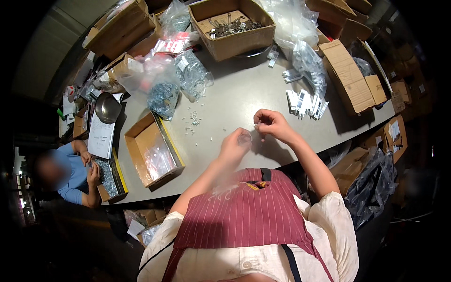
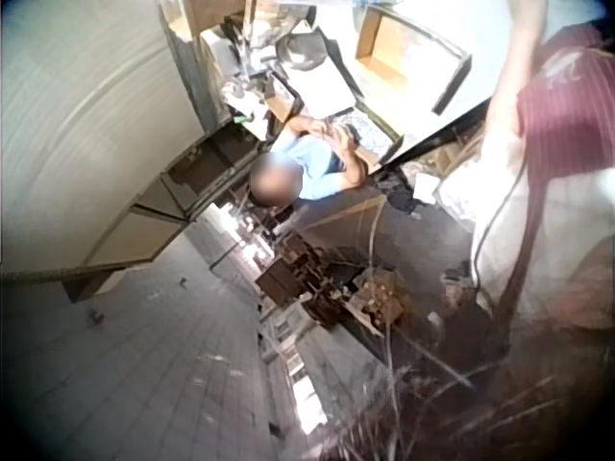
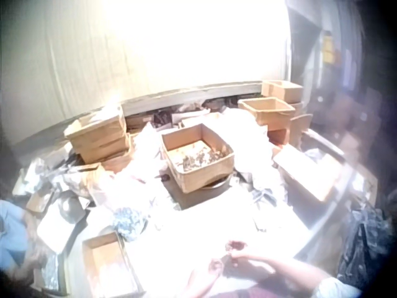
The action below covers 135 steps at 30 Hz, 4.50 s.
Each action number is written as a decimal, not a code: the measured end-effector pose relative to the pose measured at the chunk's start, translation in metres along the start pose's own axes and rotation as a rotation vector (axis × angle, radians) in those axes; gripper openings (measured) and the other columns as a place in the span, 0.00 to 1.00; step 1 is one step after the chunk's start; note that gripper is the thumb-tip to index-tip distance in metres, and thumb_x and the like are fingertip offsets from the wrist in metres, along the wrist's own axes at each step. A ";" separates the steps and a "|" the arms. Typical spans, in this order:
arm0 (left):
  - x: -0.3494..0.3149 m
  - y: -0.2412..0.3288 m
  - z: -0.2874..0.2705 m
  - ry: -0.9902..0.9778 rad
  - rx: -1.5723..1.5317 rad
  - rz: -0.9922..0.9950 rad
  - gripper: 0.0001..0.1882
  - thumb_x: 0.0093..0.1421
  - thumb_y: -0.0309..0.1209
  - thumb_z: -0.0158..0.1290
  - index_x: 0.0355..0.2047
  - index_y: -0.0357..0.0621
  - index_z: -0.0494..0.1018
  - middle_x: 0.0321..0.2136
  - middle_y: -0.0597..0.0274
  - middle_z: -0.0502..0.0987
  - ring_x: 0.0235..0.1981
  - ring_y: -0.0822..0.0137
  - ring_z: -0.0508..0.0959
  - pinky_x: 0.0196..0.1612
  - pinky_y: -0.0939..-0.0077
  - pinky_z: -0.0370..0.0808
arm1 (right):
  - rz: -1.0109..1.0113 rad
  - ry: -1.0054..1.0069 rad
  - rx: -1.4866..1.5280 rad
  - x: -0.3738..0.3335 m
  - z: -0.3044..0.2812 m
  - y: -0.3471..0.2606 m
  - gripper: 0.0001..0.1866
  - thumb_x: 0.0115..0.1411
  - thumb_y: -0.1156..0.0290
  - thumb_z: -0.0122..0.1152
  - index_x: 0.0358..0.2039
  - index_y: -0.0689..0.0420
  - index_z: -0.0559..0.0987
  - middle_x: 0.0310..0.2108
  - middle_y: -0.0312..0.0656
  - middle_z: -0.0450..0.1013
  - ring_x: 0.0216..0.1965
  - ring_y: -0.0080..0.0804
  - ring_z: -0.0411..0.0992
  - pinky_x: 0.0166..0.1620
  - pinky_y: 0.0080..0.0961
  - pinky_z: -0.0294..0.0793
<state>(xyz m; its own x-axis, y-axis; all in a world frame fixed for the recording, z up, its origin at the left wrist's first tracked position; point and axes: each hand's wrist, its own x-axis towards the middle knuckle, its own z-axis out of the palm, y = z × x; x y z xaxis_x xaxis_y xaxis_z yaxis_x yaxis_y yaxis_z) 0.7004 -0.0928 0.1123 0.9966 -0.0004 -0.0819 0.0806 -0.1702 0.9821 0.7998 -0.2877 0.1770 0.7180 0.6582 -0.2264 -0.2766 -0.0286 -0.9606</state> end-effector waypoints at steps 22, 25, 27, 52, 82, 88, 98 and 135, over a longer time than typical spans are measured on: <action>-0.010 0.002 -0.002 0.087 -0.005 -0.004 0.14 0.57 0.22 0.62 0.44 0.39 0.75 0.37 0.56 0.82 0.40 0.59 0.83 0.45 0.67 0.79 | -0.288 0.043 -1.221 0.008 0.009 0.046 0.20 0.51 0.77 0.67 0.46 0.58 0.75 0.42 0.48 0.74 0.40 0.53 0.78 0.43 0.44 0.80; -0.012 0.009 -0.004 0.080 0.030 -0.009 0.13 0.57 0.22 0.61 0.43 0.39 0.75 0.37 0.55 0.82 0.40 0.58 0.83 0.45 0.66 0.79 | -0.178 0.079 -1.328 0.007 0.011 0.058 0.22 0.50 0.73 0.70 0.46 0.59 0.75 0.42 0.49 0.74 0.40 0.54 0.78 0.43 0.44 0.80; -0.012 -0.004 -0.003 0.087 0.059 -0.006 0.14 0.58 0.23 0.61 0.45 0.40 0.76 0.38 0.58 0.81 0.40 0.64 0.81 0.46 0.70 0.77 | -0.207 0.134 -1.246 0.005 0.012 0.059 0.18 0.51 0.71 0.70 0.42 0.61 0.77 0.40 0.50 0.76 0.40 0.52 0.79 0.42 0.44 0.80; -0.001 0.005 0.022 0.061 0.110 0.008 0.12 0.63 0.25 0.58 0.46 0.37 0.75 0.39 0.55 0.82 0.39 0.63 0.81 0.42 0.68 0.78 | -0.332 0.301 -1.320 -0.022 -0.017 0.063 0.39 0.66 0.60 0.62 0.69 0.72 0.61 0.71 0.65 0.56 0.74 0.63 0.52 0.73 0.53 0.52; 0.067 0.017 0.036 0.009 0.492 -0.166 0.14 0.58 0.36 0.61 0.38 0.38 0.77 0.34 0.47 0.82 0.39 0.45 0.82 0.45 0.54 0.76 | -0.066 0.620 -1.079 0.002 -0.031 0.062 0.19 0.58 0.63 0.65 0.45 0.61 0.77 0.40 0.54 0.75 0.41 0.58 0.76 0.44 0.48 0.77; 0.064 0.000 0.016 0.044 0.552 -0.199 0.15 0.57 0.36 0.62 0.39 0.39 0.80 0.31 0.50 0.84 0.35 0.53 0.84 0.41 0.61 0.78 | -0.029 0.622 -1.074 0.006 -0.026 0.056 0.19 0.58 0.61 0.63 0.43 0.62 0.75 0.41 0.54 0.75 0.42 0.57 0.77 0.46 0.50 0.78; 0.074 -0.013 0.031 0.097 0.396 -0.213 0.09 0.61 0.30 0.62 0.34 0.36 0.78 0.25 0.55 0.83 0.27 0.65 0.83 0.32 0.68 0.76 | -0.079 0.527 -1.046 0.019 -0.010 0.056 0.11 0.59 0.67 0.67 0.38 0.60 0.82 0.36 0.51 0.77 0.40 0.56 0.77 0.44 0.48 0.76; 0.078 -0.025 0.004 -0.065 -0.117 -0.265 0.10 0.54 0.29 0.64 0.35 0.37 0.79 0.27 0.59 0.84 0.29 0.67 0.85 0.35 0.71 0.79 | -0.025 0.334 -1.478 0.027 0.001 0.042 0.25 0.45 0.64 0.73 0.41 0.63 0.76 0.43 0.54 0.73 0.45 0.51 0.76 0.47 0.43 0.79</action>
<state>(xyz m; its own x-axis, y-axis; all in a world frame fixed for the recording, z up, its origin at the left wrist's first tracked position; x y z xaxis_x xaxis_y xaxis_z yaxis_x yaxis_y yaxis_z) 0.7756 -0.0920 0.0806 0.9379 -0.0349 -0.3452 0.3429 -0.0583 0.9375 0.8065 -0.2706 0.1310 0.8764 0.4800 -0.0383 0.4622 -0.8609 -0.2128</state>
